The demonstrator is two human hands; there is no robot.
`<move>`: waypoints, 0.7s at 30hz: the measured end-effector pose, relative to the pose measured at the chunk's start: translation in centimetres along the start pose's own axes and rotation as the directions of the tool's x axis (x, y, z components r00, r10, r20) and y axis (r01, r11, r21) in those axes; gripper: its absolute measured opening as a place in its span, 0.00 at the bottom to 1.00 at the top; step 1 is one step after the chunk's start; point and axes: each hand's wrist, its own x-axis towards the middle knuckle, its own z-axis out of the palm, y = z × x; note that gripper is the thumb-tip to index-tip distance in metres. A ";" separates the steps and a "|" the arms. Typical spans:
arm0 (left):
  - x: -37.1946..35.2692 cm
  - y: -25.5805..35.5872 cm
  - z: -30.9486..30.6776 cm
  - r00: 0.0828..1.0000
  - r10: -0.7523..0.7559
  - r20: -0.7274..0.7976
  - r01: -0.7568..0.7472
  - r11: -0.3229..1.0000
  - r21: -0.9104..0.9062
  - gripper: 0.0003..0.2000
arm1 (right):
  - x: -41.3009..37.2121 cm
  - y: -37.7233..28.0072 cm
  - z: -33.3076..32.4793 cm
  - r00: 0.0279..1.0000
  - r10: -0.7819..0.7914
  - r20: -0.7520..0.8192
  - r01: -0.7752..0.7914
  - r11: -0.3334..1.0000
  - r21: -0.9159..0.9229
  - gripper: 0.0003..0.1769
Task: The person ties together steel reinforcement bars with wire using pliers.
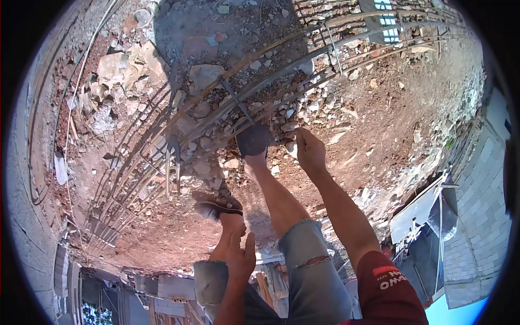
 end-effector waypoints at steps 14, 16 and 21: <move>-15.8 19.7 -7.0 0.702 0.709 0.068 -0.539 0.590 -0.601 0.34 | -29.9 -24.4 -24.8 0.999 -0.004 -0.046 0.045 0.228 0.973 0.12; -21.1 21.5 -10.4 0.543 0.794 -0.273 -0.830 0.455 -0.323 0.33 | -34.0 -27.2 -27.2 0.997 -0.025 -0.077 0.081 0.199 0.977 0.12; -31.0 23.4 -19.2 -0.093 0.992 -0.086 -0.871 -0.039 0.489 0.38 | -42.5 -31.4 -31.8 0.916 -0.272 -0.294 0.339 0.135 0.931 0.12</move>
